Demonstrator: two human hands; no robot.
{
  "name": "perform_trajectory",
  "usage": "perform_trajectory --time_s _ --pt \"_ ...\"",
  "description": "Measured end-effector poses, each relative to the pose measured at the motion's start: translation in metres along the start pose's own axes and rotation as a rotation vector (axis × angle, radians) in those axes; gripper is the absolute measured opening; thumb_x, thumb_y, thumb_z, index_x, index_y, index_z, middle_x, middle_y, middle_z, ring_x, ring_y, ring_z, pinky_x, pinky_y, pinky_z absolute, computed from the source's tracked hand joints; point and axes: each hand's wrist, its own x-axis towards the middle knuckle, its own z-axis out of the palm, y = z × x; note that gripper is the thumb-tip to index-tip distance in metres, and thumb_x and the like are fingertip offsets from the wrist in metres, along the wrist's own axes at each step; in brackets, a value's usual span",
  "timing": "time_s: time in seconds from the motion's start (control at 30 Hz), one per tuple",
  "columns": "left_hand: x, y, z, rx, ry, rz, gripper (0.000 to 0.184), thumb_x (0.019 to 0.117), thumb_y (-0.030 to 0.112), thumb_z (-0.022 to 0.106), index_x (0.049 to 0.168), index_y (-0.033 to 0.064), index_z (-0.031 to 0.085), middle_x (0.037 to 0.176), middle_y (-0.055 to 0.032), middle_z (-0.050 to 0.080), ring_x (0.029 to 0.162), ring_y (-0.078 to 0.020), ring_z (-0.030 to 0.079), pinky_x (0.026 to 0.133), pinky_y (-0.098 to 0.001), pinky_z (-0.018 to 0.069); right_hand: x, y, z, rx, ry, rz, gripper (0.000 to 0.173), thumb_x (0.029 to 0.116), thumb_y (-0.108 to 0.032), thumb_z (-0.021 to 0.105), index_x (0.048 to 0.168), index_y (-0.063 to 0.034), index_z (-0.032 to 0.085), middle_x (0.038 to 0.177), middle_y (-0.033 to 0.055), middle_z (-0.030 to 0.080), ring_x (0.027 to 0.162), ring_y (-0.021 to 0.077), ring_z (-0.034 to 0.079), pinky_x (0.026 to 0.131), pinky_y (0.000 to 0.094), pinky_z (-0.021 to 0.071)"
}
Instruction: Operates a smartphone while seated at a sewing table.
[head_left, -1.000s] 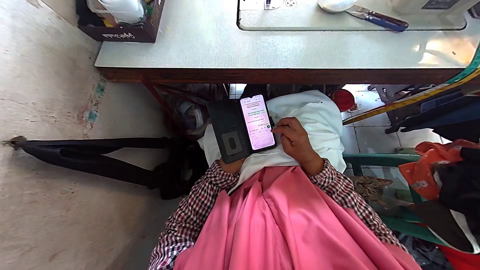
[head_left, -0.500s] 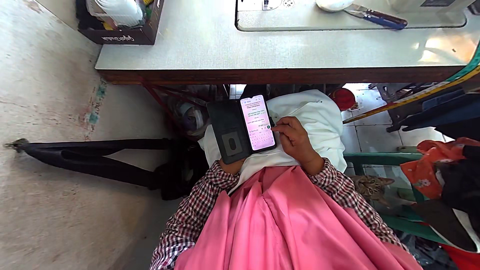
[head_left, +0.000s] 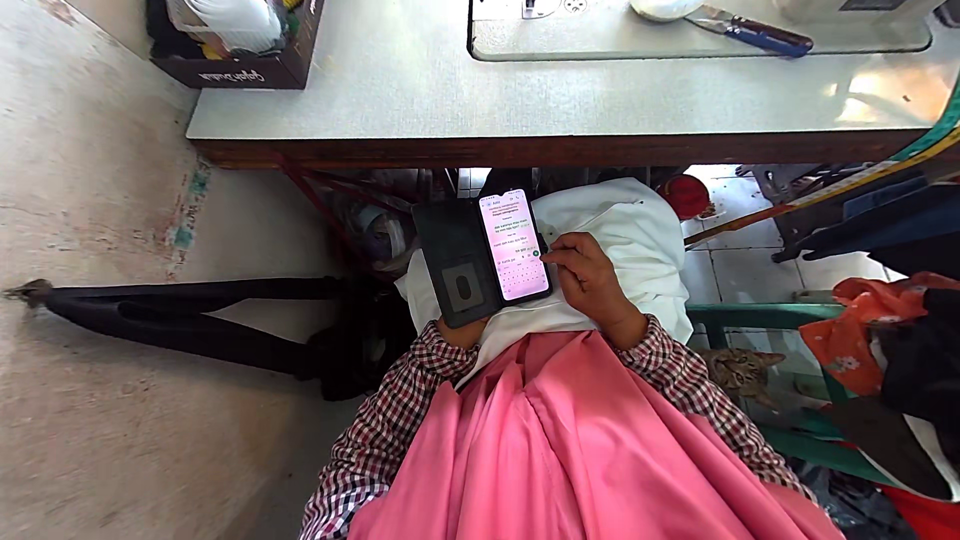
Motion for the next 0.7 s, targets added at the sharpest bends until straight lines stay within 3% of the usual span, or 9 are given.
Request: perform_trajectory --time_s 0.1,0.5,0.6,0.7 --pt "0.001 0.002 -0.001 0.160 0.005 0.003 0.016 0.0854 -0.012 0.065 0.100 -0.0110 0.058 0.082 -0.0002 0.065 0.080 0.0048 0.060 0.078 -0.0123 0.0490 0.000 0.000 0.000 -0.001 -0.001 -0.001 0.024 0.0899 0.002 0.054 0.100 0.0020 0.076 0.106 0.0189 0.066 0.102 0.0260 0.063 0.093 0.0330 0.0532" --pt "0.000 -0.001 0.003 -0.090 0.024 0.004 0.019 0.0853 -0.017 0.057 0.099 -0.0034 0.055 0.080 0.0043 0.065 0.079 0.0041 0.062 0.076 -0.0141 0.0515 0.000 0.002 0.000 0.010 -0.010 -0.011 0.024 0.0909 0.001 0.054 0.101 0.0021 0.076 0.106 0.0196 0.066 0.103 0.0260 0.063 0.094 0.0322 0.0526" --pt "-0.002 0.008 0.003 0.081 0.011 0.014 0.020 0.0826 -0.015 0.065 0.101 -0.0107 0.057 0.082 0.0023 0.065 0.080 0.0079 0.060 0.078 -0.0096 0.0481 0.000 0.002 0.001 0.006 -0.004 -0.011 0.024 0.0906 0.001 0.055 0.100 0.0021 0.076 0.106 0.0198 0.066 0.103 0.0262 0.064 0.094 0.0320 0.0527" --pt "-0.002 0.009 0.003 0.087 0.008 0.026 0.019 0.0818 -0.015 0.065 0.099 -0.0100 0.058 0.081 0.0029 0.065 0.079 0.0085 0.059 0.077 -0.0092 0.0482 0.000 0.002 0.001 0.005 0.003 -0.014 0.023 0.0908 0.001 0.055 0.100 0.0020 0.076 0.106 0.0198 0.066 0.104 0.0260 0.063 0.095 0.0318 0.0525"
